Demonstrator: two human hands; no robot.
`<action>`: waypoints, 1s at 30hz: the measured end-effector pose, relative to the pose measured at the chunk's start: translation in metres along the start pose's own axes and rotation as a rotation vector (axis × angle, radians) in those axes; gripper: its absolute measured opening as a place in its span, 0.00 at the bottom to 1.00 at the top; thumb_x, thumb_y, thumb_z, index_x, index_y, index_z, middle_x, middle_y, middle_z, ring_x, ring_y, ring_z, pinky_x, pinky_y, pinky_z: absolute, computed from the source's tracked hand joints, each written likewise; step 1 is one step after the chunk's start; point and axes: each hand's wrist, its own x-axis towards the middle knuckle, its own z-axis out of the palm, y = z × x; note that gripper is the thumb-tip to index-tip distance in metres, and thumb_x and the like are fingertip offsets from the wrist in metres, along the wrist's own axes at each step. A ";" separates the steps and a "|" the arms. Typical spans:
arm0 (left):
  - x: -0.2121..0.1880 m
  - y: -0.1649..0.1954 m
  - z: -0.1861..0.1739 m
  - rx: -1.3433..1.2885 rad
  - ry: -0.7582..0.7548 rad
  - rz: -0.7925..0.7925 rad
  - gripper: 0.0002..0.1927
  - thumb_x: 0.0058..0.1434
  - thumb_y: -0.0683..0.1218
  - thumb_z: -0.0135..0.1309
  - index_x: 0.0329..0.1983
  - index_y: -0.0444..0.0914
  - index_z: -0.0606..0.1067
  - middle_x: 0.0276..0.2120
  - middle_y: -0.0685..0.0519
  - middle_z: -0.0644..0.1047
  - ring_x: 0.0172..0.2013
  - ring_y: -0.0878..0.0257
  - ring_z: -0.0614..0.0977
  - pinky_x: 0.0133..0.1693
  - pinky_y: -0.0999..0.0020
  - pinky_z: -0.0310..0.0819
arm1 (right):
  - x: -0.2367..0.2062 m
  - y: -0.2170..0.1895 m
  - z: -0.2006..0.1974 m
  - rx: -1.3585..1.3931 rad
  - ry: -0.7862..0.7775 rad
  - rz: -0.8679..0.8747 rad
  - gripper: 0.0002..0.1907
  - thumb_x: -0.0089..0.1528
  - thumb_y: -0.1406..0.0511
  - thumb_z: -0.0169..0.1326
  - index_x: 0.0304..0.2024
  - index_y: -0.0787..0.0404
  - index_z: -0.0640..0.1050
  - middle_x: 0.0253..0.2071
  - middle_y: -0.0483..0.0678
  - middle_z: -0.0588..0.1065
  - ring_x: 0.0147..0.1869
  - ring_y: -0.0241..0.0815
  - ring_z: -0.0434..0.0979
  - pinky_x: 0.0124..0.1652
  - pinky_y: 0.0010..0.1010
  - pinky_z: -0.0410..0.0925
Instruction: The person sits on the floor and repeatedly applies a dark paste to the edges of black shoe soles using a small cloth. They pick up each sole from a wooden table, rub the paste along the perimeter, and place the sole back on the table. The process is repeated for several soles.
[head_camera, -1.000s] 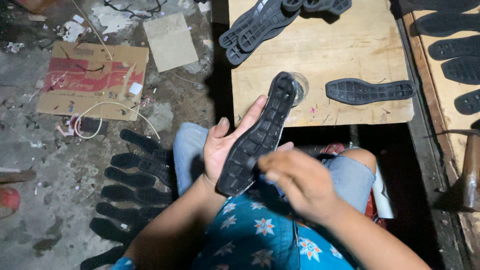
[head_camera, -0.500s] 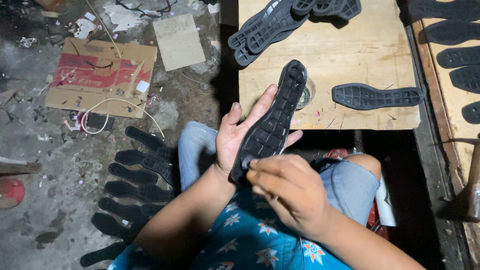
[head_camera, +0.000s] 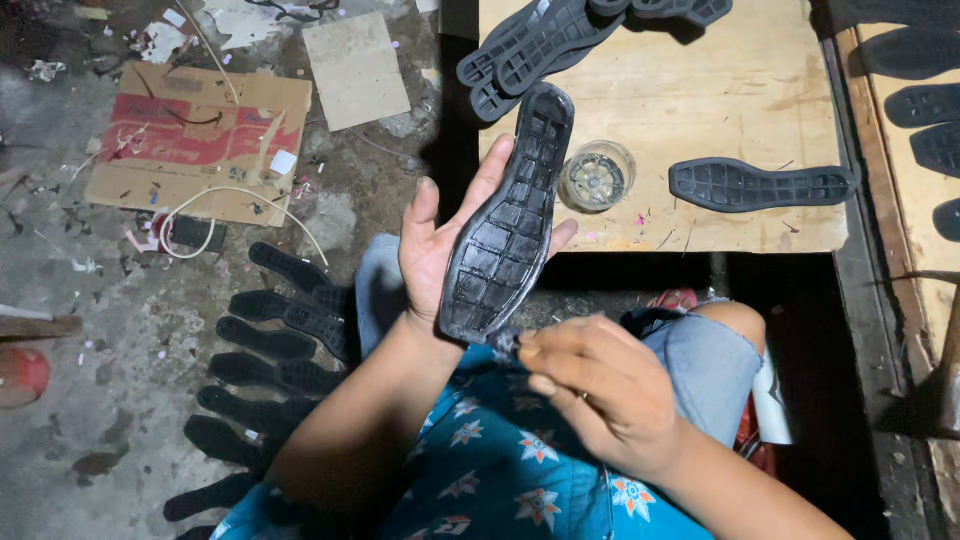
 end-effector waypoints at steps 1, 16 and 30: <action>0.001 0.000 0.001 0.034 0.014 0.006 0.44 0.70 0.68 0.42 0.83 0.45 0.49 0.76 0.49 0.58 0.71 0.58 0.68 0.76 0.41 0.43 | 0.001 0.000 0.000 -0.028 0.033 0.017 0.12 0.61 0.72 0.62 0.46 0.65 0.77 0.46 0.53 0.79 0.50 0.50 0.82 0.49 0.37 0.74; -0.026 -0.019 0.022 -0.089 -0.039 -0.232 0.49 0.67 0.64 0.51 0.84 0.42 0.46 0.77 0.46 0.55 0.73 0.54 0.64 0.76 0.38 0.48 | -0.003 0.083 -0.058 -0.042 0.473 0.451 0.10 0.71 0.68 0.53 0.49 0.70 0.80 0.47 0.53 0.80 0.49 0.42 0.80 0.50 0.32 0.72; 0.027 -0.032 0.029 0.626 0.257 0.087 0.36 0.67 0.49 0.55 0.73 0.30 0.59 0.60 0.41 0.73 0.57 0.54 0.77 0.58 0.59 0.73 | -0.184 0.241 -0.078 1.074 0.741 1.056 0.11 0.65 0.64 0.53 0.45 0.66 0.79 0.37 0.50 0.80 0.38 0.42 0.82 0.42 0.34 0.76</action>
